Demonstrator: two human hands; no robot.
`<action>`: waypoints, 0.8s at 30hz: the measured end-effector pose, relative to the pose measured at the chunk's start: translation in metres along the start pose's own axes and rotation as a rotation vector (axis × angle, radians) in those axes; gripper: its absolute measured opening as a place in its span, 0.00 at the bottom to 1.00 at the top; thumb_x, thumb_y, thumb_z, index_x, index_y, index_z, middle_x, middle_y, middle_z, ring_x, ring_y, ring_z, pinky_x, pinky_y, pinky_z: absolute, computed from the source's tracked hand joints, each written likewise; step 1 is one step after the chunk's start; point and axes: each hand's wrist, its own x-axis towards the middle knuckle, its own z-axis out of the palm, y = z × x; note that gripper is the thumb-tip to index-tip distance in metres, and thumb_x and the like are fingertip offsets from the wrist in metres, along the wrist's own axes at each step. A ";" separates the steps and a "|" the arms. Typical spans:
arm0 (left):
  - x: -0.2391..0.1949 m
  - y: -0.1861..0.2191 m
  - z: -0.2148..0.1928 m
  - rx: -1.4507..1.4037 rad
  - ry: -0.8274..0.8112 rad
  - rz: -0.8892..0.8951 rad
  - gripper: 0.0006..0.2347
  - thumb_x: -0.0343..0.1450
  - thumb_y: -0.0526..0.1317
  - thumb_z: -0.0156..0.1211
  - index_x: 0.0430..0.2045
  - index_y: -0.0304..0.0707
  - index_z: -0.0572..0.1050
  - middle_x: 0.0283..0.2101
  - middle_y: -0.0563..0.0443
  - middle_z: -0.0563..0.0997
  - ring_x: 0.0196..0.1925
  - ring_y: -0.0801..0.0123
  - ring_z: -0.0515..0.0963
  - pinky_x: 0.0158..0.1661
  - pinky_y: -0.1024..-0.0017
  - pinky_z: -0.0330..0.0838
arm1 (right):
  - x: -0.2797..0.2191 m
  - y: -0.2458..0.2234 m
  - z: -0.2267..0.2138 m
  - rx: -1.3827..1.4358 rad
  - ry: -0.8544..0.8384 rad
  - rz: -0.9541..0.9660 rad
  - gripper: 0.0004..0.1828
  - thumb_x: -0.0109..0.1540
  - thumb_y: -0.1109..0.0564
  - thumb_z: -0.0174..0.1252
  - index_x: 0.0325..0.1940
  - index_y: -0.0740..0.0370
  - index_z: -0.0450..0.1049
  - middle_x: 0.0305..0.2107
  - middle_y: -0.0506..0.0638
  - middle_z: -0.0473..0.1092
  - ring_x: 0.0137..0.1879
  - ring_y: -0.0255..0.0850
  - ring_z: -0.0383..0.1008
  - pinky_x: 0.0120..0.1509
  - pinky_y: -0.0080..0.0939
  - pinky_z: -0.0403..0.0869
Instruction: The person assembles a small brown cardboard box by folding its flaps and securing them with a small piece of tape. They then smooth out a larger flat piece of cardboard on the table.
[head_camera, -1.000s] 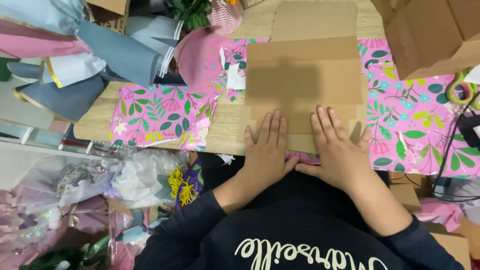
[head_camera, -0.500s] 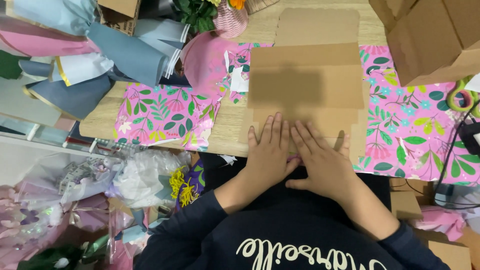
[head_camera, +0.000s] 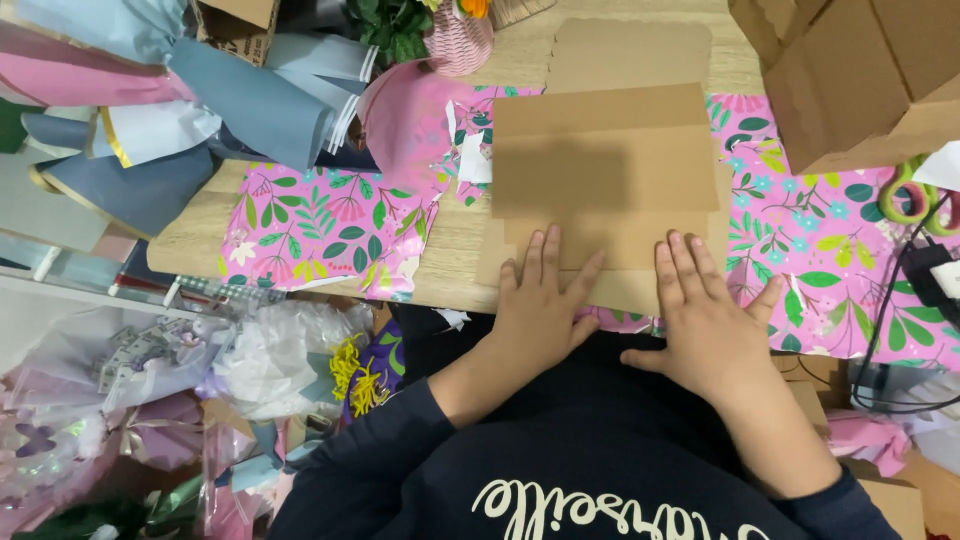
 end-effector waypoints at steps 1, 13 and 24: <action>0.000 0.001 -0.001 -0.001 0.000 0.000 0.38 0.66 0.69 0.56 0.72 0.66 0.56 0.75 0.28 0.52 0.76 0.41 0.56 0.57 0.38 0.66 | 0.000 -0.001 0.009 -0.001 -0.001 0.000 0.80 0.39 0.12 0.61 0.81 0.50 0.34 0.79 0.38 0.32 0.82 0.31 0.29 0.64 0.95 0.40; 0.024 -0.005 -0.048 -0.230 -0.397 0.047 0.32 0.74 0.59 0.51 0.74 0.59 0.54 0.73 0.14 0.48 0.75 0.23 0.49 0.61 0.33 0.51 | 0.009 -0.043 -0.020 -0.127 -0.188 -0.092 0.75 0.47 0.16 0.60 0.82 0.52 0.31 0.80 0.41 0.27 0.84 0.35 0.24 0.71 0.91 0.46; 0.009 -0.017 -0.057 -0.280 -0.451 0.052 0.34 0.76 0.53 0.47 0.75 0.34 0.46 0.77 0.22 0.39 0.79 0.34 0.39 0.64 0.35 0.44 | 0.002 -0.013 -0.052 0.088 -0.367 -0.083 0.72 0.51 0.20 0.65 0.82 0.47 0.28 0.80 0.36 0.26 0.83 0.35 0.29 0.72 0.91 0.39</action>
